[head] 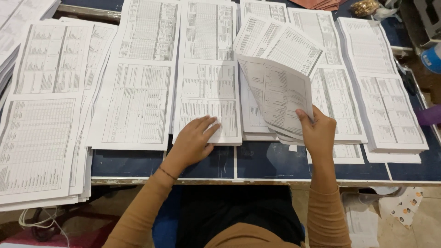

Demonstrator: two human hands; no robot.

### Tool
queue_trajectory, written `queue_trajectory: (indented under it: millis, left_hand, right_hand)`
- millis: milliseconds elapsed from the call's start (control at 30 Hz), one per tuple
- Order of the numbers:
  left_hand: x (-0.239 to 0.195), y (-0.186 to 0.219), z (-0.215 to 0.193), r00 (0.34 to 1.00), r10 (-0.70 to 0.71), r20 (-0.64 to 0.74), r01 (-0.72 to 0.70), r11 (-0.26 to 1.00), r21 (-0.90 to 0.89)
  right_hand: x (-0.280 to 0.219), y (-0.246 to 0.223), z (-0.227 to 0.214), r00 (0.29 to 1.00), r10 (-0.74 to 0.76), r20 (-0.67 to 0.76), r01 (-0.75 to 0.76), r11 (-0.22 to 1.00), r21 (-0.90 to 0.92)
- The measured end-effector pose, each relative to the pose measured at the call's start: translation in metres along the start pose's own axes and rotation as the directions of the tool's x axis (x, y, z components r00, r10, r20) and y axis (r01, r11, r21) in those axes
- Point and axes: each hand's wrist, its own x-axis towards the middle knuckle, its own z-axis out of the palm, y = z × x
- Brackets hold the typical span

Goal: The person is seated at a low table, repeatedly picking up sheets of printed paper, folding them in half, and placing them into a stack. The person handles the papers one by one, ensuring each is folded neatly before stacking.

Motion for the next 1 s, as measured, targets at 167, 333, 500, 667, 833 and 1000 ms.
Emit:
queue_trajectory:
  millis: [167, 333, 500, 667, 833, 1000]
  left_hand:
    - [-0.024, -0.017, 0.029, 0.973, 0.094, -0.209, -0.035, 0.962, 0.271]
    - [-0.033, -0.007, 0.039, 0.942, 0.181, -0.283, -0.063, 0.923, 0.380]
    - [-0.041, 0.018, 0.014, 0.927, 0.218, -0.305, -0.097, 0.925, 0.366]
    - [-0.026, 0.040, -0.042, 0.946, 0.169, -0.277, -0.045, 0.913, 0.405]
    - [-0.039, 0.024, -0.001, 0.946, 0.181, -0.270, -0.050, 0.902, 0.429]
    - [-0.048, -0.014, -0.018, 0.957, 0.056, -0.284, -0.045, 0.998, 0.048]
  right_hand:
    - [0.022, -0.024, 0.025, 0.973, -0.228, -0.040, 0.226, 0.973, -0.052]
    - [0.021, -0.049, 0.076, 0.873, -0.476, 0.106, 0.487, 0.858, -0.163]
    - [-0.011, -0.089, 0.087, 0.732, -0.508, 0.455, 0.639, 0.744, -0.198]
    - [-0.037, -0.100, 0.082, 0.597, -0.410, 0.690, 0.652, 0.749, -0.120]
    - [-0.055, -0.096, 0.089, 0.549, -0.297, 0.781, 0.580, 0.809, -0.100]
    - [-0.050, -0.035, 0.126, 0.682, -0.471, 0.560, 0.661, 0.725, -0.195]
